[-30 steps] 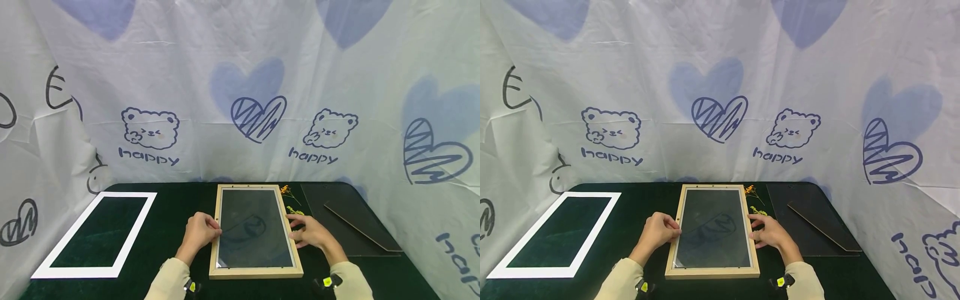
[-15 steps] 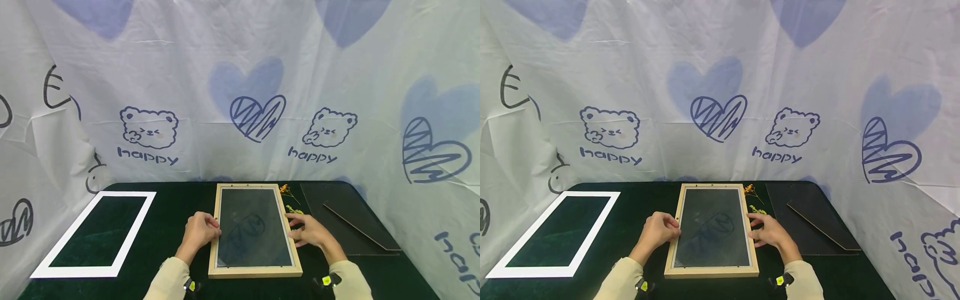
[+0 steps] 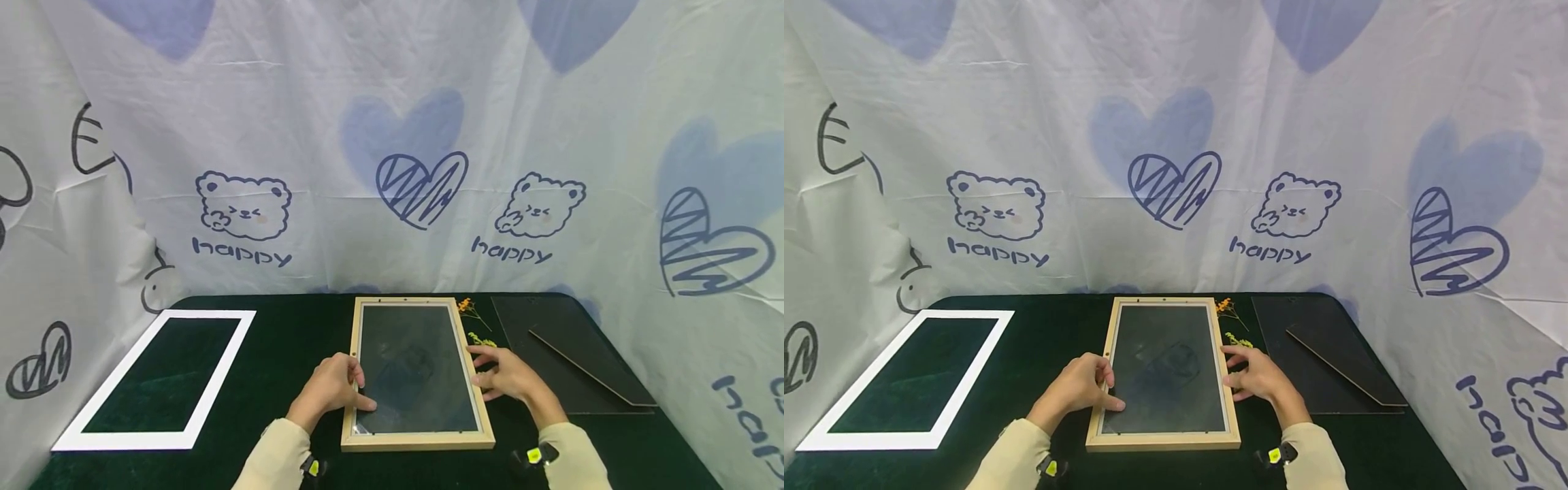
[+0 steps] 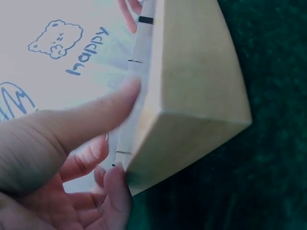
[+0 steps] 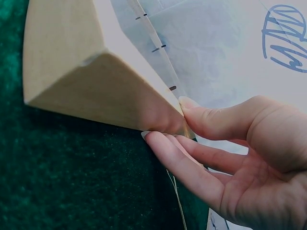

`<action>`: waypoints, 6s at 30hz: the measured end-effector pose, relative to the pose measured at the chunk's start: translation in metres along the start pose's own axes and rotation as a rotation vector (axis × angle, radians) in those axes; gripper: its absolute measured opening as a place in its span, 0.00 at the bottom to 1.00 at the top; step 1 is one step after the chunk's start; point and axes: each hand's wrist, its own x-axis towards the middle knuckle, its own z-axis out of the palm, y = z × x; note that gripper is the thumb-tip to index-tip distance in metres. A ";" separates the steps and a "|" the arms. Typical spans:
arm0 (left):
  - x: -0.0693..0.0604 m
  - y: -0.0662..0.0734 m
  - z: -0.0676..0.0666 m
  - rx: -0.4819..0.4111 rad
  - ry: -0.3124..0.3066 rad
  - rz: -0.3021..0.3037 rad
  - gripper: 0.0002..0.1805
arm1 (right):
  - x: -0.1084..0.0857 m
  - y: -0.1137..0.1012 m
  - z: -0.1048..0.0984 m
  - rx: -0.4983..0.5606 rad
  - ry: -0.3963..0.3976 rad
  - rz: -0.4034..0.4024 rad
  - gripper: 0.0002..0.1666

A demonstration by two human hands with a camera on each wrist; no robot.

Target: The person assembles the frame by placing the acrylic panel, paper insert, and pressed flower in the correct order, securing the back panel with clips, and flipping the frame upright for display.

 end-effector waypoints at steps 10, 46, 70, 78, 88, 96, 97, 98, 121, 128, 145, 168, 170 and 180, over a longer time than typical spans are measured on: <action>0.001 0.002 0.003 0.030 0.027 -0.004 0.23 | 0.000 0.000 0.000 0.002 -0.004 -0.005 0.40; -0.024 -0.085 -0.122 0.070 0.112 -0.046 0.24 | 0.002 0.000 -0.001 0.005 -0.007 -0.021 0.40; -0.017 -0.154 -0.163 0.144 0.173 -0.284 0.23 | 0.000 0.000 -0.001 0.010 -0.011 -0.016 0.40; -0.014 -0.160 -0.161 0.105 0.172 -0.338 0.25 | 0.000 0.001 -0.001 0.009 -0.008 -0.010 0.40; -0.015 -0.142 -0.170 0.141 0.158 -0.249 0.25 | 0.001 -0.001 0.000 0.005 -0.005 -0.001 0.40; -0.024 -0.094 -0.181 0.169 0.131 -0.139 0.24 | 0.001 -0.001 -0.001 0.003 -0.010 -0.005 0.40; -0.025 -0.088 -0.182 0.175 0.128 -0.123 0.24 | 0.001 0.000 -0.001 0.003 -0.010 -0.006 0.40; -0.027 -0.083 -0.183 0.187 0.126 -0.105 0.23 | 0.001 0.000 -0.001 0.002 -0.010 -0.007 0.40; -0.057 -0.031 -0.232 0.172 0.562 0.039 0.15 | 0.001 0.000 -0.001 -0.012 -0.014 -0.019 0.39; -0.050 -0.031 -0.213 0.119 0.461 0.062 0.14 | 0.000 0.001 -0.001 -0.006 -0.009 -0.024 0.39; -0.051 -0.043 -0.226 0.314 0.259 0.026 0.17 | 0.000 0.000 0.001 -0.008 -0.004 -0.016 0.38; -0.061 -0.033 -0.224 0.091 0.510 0.047 0.21 | 0.000 -0.001 -0.001 -0.010 -0.003 -0.020 0.38; -0.061 -0.033 -0.218 0.051 0.522 0.039 0.22 | 0.000 -0.001 -0.002 -0.010 -0.002 -0.021 0.38; -0.060 -0.033 -0.194 -0.135 0.514 0.019 0.24 | -0.001 -0.002 0.000 -0.021 -0.005 -0.019 0.38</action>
